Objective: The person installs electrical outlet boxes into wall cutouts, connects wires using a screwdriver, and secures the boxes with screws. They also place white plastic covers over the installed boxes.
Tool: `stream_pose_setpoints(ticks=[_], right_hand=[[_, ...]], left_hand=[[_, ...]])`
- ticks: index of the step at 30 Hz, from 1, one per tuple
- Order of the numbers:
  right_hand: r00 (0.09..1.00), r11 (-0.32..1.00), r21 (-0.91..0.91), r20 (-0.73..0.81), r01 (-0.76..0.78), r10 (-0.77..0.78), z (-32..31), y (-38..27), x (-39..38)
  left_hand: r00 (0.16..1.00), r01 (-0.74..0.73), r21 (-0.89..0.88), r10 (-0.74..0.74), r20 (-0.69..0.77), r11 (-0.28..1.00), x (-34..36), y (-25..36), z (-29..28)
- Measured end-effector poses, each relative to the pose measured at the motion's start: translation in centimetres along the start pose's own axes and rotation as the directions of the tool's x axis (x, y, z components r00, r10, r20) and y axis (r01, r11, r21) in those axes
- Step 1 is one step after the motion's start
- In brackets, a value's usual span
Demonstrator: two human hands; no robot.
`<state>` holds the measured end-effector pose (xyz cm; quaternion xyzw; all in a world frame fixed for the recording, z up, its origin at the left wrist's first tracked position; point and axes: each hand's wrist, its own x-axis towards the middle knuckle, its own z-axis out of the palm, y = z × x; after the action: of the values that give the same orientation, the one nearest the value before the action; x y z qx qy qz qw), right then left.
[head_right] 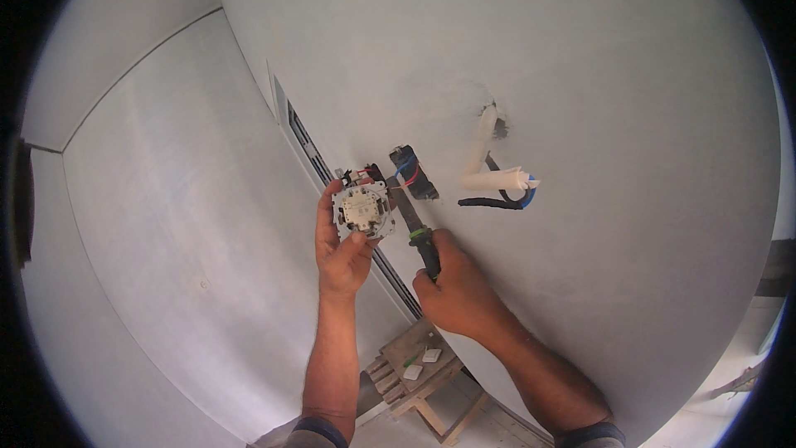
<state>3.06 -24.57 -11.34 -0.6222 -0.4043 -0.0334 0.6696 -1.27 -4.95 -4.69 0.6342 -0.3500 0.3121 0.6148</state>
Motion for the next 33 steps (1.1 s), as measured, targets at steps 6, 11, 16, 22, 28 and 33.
stream_pose_setpoints(ticks=[6, 11, 16, 22, 28, 33], right_hand=[[1.000, 1.000, 0.005, -0.021, 0.023, -0.023, 0.1, 0.2, -0.1], [1.000, 1.000, -0.027, -0.014, 0.003, -0.003, 0.1, -0.1, 0.0], [1.000, 1.000, -0.021, -0.027, -0.006, 0.005, 0.0, -0.4, -0.2], [0.997, 0.999, -0.026, -0.063, 0.045, -0.047, 0.4, 0.6, 0.0], [0.995, 0.997, -0.065, -0.090, 0.043, -0.049, 0.6, 0.7, 0.0], [0.998, 0.999, -0.021, -0.056, -0.043, 0.042, 0.5, 0.0, 0.0]], left_hand=[[0.981, -0.183, 0.314, 0.196, -0.008, 0.931, -1.3, -0.9, -1.7], [0.967, -0.219, 0.425, 0.252, -0.023, 0.879, -2.6, 0.1, -1.3], [0.971, -0.203, 0.381, 0.235, -0.039, 0.902, -3.4, 0.4, -1.4], [0.968, -0.194, 0.402, 0.241, -0.069, 0.895, -4.4, 0.5, -2.5], [0.967, -0.194, 0.367, 0.240, -0.084, 0.910, -5.5, 0.3, -3.2], [0.968, -0.183, 0.341, 0.230, -0.103, 0.922, -6.7, 0.1, -3.6]])
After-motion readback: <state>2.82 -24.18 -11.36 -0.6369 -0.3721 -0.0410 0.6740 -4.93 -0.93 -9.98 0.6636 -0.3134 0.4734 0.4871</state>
